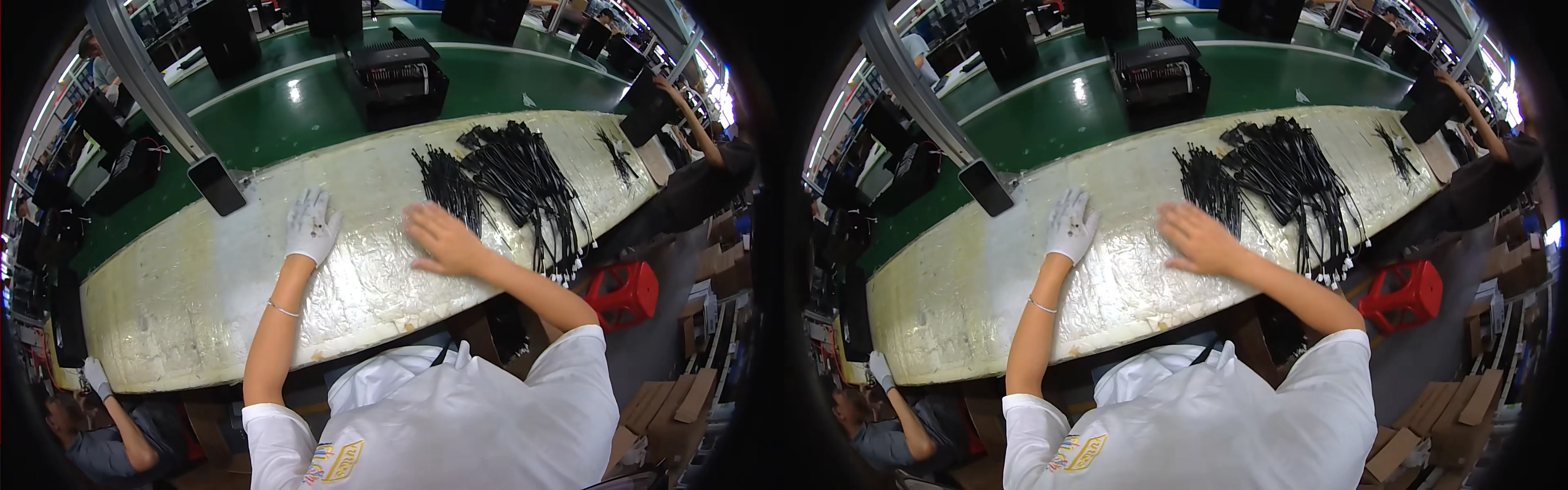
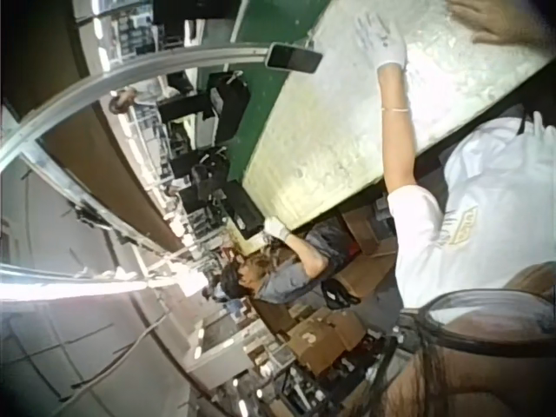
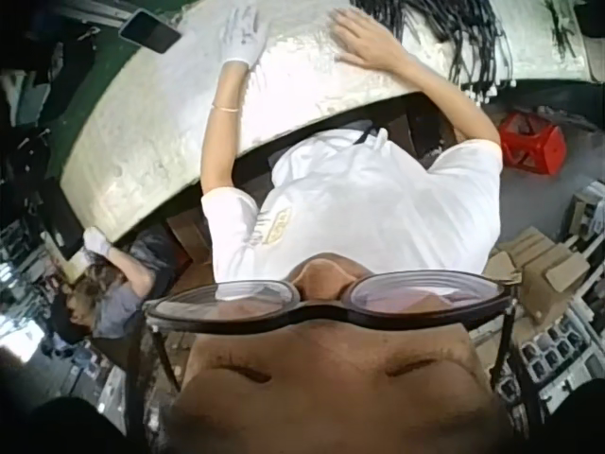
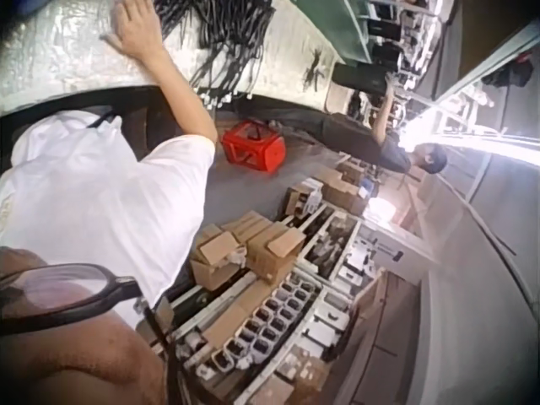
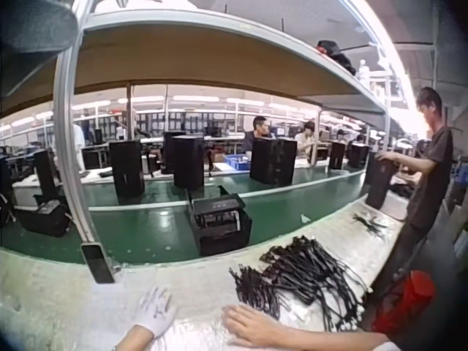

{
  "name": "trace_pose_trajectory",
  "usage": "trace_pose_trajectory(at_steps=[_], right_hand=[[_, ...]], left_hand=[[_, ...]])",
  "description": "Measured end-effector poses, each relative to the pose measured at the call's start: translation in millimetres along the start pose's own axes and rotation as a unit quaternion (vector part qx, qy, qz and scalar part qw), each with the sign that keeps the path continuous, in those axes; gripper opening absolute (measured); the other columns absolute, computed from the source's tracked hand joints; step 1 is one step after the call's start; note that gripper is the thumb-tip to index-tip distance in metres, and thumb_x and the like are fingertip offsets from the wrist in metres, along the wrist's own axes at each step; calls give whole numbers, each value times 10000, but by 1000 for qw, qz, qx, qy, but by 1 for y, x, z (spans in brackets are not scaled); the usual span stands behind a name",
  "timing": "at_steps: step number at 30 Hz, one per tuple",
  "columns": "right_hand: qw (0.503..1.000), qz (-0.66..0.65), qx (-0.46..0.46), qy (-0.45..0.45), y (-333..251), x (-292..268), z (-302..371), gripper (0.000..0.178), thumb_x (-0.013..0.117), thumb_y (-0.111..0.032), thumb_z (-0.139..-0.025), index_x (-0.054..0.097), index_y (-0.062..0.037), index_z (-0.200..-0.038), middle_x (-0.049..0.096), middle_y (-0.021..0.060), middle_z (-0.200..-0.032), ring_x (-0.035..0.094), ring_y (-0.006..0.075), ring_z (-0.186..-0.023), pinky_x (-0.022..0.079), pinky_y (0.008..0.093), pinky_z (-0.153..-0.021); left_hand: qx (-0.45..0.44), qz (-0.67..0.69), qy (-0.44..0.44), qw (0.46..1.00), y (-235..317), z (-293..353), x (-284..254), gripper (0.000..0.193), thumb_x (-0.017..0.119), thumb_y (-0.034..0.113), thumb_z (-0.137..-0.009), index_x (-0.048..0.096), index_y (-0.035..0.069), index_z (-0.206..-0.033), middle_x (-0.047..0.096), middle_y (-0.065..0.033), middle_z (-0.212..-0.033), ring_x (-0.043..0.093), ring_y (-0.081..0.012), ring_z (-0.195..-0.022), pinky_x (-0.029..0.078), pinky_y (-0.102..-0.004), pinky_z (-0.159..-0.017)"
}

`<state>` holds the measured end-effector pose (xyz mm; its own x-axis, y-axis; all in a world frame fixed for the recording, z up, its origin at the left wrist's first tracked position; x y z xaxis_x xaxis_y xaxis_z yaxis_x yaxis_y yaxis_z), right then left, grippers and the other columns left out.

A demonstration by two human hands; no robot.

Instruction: Assemble electronic circuit boards into plastic enclosures by manually connecting internal wiring harnesses.

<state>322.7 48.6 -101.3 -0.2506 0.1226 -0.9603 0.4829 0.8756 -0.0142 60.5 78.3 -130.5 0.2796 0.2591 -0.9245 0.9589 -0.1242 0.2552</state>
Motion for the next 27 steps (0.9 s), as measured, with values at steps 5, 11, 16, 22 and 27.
trace_pose_trajectory(at_steps=[5,11,16,22,27], right_hand=[[995,79,30,58,67,-29,15,679,630,-475,-860,503,50,-1271,455,218,-1404,368,370,-1364,266,479,-1152],[984,24,79,155,82,-47,-10,587,687,-335,-842,504,54,-1242,458,232,-1373,422,409,-1293,338,460,-1098],[974,-68,103,189,42,-18,-73,483,644,-197,-881,484,52,-1262,418,254,-1407,427,430,-1276,369,454,-1065],[955,-140,182,187,11,68,-151,387,572,-114,-881,501,57,-1220,454,325,-1334,429,452,-1260,361,486,-1068],[960,-110,121,227,14,80,-140,385,594,-96,-863,524,91,-1192,533,291,-1253,486,440,-1191,384,480,-1037]], left_hand=[[-3,3,2,1000,-1,-3,0,500,544,379,-921,534,90,-1329,465,-131,-1438,366,-315,-1375,273,-440,-1128],[-10,0,9,1000,0,0,0,493,533,374,-927,533,92,-1333,462,-135,-1442,371,-310,-1375,270,-440,-1130],[-18,37,-39,998,7,-4,-4,507,509,384,-938,515,97,-1356,436,-124,-1467,334,-299,-1400,249,-436,-1141],[-123,-1,-26,992,-14,1,-5,625,435,461,-940,412,96,-1447,359,-145,-1523,285,-296,-1432,214,-417,-1167],[-126,156,-255,946,-3,32,-69,477,513,383,-914,576,33,-1232,564,-207,-1294,524,-360,-1218,417,-430,-1033]])
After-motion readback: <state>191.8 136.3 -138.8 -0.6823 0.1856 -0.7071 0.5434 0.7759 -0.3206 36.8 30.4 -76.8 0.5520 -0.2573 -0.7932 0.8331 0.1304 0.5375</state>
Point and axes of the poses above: each hand's wrist, its own z-axis away from the middle knuckle, its own x-axis out of the palm, y = z × x, the point moved 5 cm from there along -z, towards the middle knuckle
